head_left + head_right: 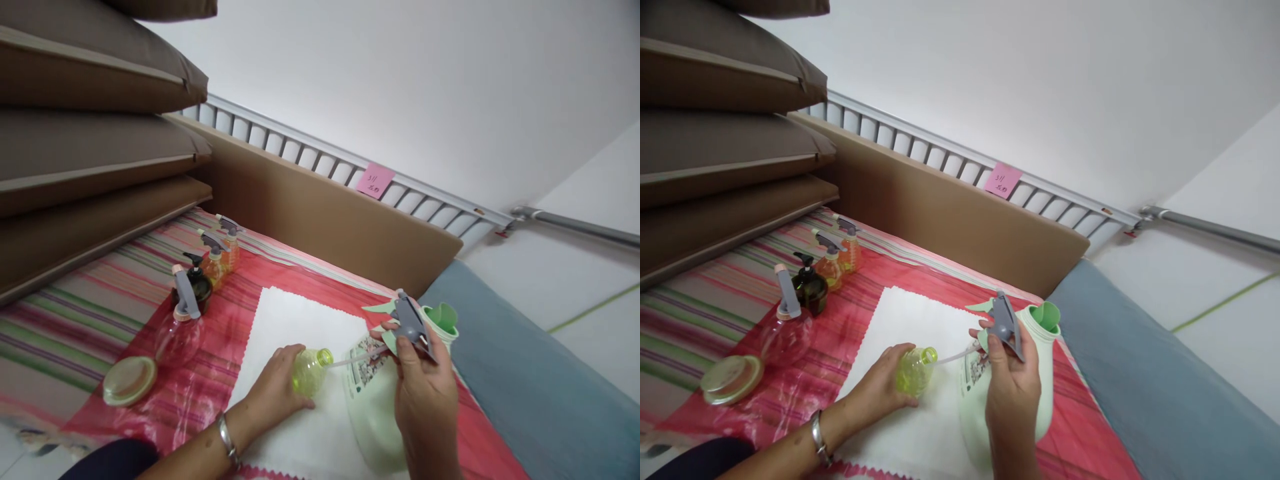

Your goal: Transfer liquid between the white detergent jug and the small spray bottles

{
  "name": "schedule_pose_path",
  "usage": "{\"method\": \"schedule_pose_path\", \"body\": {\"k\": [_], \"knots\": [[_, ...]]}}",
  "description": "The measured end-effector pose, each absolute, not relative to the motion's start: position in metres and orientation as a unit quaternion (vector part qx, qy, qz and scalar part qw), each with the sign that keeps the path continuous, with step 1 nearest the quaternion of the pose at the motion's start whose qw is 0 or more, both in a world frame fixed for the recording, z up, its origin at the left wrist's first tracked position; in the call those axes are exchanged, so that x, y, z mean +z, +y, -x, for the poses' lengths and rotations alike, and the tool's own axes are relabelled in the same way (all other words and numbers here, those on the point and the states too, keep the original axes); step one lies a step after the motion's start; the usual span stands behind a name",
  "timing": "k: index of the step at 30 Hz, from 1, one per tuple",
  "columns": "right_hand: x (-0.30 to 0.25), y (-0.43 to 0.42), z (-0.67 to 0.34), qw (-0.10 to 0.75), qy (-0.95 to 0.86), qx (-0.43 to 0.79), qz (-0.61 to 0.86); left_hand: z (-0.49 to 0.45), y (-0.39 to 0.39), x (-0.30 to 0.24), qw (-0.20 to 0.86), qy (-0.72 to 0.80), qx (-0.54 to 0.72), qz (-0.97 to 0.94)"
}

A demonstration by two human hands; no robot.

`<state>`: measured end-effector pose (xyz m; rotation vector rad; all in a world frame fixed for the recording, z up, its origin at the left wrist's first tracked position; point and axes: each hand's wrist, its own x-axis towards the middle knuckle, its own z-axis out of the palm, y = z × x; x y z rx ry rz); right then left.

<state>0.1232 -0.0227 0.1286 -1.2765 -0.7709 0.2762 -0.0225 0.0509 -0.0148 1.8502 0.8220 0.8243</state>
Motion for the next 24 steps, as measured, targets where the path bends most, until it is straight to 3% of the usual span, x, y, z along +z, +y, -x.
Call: {"method": "schedule_pose_path", "body": {"k": [8, 17, 24], "knots": [[0.138, -0.022, -0.12, 0.701, -0.341, 0.03, 0.625, 0.021, 0.052, -0.018, 0.458, 0.329, 0.336, -0.755], [0.05, -0.006, -0.097, 0.632, -0.381, 0.232, 0.634, 0.022, 0.051, -0.014, 0.46, 0.329, 0.335, -0.754], [0.049, -0.014, -0.099, 0.563, -0.424, 0.226, 0.672, 0.023, 0.05, -0.009, 0.464, 0.326, 0.328, -0.755]]}}
